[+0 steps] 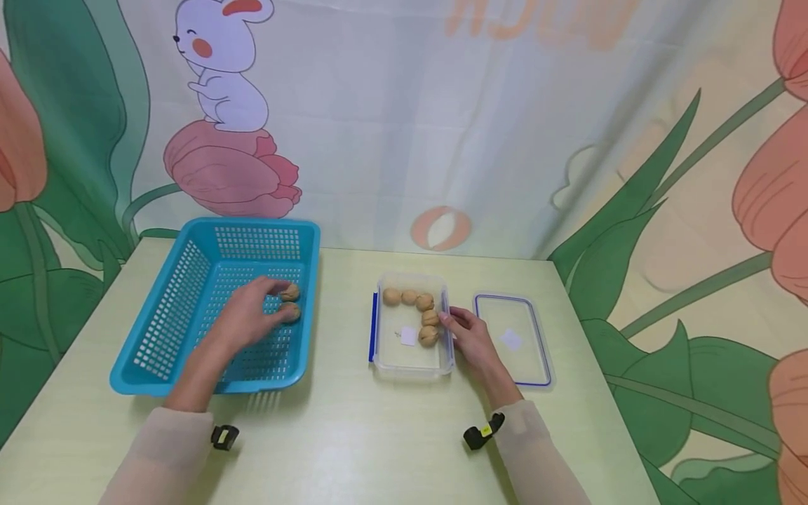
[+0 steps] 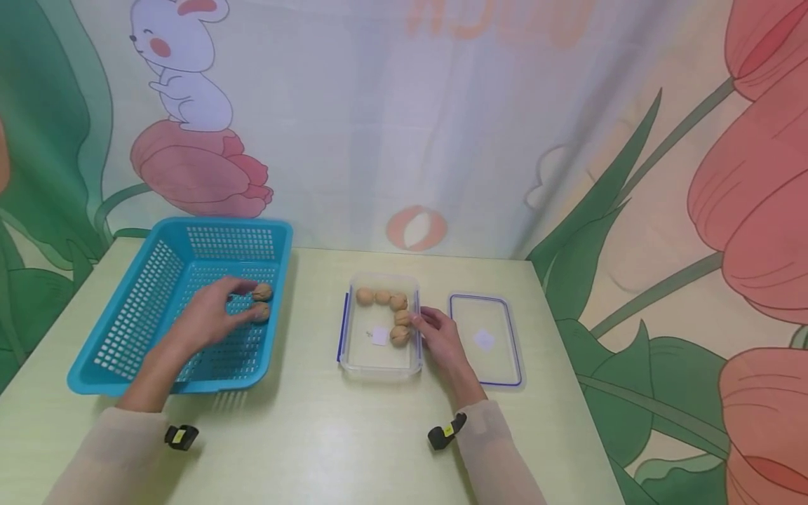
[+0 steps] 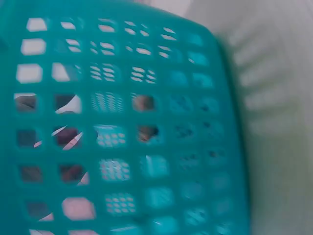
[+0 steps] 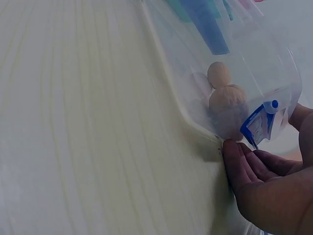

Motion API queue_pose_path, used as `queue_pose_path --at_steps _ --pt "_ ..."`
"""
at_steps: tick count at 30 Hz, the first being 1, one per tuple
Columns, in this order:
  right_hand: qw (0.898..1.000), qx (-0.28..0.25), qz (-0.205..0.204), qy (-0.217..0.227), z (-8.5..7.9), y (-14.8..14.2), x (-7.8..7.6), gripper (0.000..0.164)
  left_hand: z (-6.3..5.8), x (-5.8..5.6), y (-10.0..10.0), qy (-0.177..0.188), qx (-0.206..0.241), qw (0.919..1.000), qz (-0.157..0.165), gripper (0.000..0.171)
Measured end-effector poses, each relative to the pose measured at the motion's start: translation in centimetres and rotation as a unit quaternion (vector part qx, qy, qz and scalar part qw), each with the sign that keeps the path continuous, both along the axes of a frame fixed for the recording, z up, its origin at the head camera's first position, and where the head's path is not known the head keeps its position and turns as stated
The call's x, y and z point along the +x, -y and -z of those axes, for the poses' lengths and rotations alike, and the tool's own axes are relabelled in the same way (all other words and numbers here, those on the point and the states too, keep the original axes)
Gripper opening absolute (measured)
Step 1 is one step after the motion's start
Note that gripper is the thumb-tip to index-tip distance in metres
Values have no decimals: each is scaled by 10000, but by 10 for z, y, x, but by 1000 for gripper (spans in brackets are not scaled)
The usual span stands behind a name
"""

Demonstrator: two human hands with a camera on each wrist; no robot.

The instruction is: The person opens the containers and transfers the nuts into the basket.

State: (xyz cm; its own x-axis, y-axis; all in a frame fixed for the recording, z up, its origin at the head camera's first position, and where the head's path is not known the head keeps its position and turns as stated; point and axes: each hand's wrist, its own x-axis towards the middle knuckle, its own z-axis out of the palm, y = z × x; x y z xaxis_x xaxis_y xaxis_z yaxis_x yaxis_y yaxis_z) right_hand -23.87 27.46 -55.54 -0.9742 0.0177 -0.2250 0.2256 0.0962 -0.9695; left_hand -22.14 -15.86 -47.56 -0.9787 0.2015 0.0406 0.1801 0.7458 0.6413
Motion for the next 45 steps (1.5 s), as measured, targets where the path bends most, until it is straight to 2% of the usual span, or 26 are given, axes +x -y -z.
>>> queue_pose_path --at_steps 5,11,17,24,32,38,45 --pt "10000 -9 2 9 0 0 0 55 -18 5 -22 -426 22 9988 235 55" --pt "9999 74 -27 63 0 1 0 54 -42 12 -64 -798 18 9955 517 56" --pt "9999 109 38 38 -2 1 1 57 -47 18 -107 -1113 334 9890 916 55" --pt "10000 40 33 33 2 3 -1 53 -37 18 -150 -1039 548 9845 1299 53" --pt "9998 139 107 78 1 1 0 55 -11 7 -189 -867 758 9806 1583 50" --pt "9999 102 64 10 -1 1 1 54 9 -6 -206 -623 863 9799 1688 50" --pt "9999 54 99 -39 -2 1 2 54 28 -24 -216 -615 530 9772 1962 42"
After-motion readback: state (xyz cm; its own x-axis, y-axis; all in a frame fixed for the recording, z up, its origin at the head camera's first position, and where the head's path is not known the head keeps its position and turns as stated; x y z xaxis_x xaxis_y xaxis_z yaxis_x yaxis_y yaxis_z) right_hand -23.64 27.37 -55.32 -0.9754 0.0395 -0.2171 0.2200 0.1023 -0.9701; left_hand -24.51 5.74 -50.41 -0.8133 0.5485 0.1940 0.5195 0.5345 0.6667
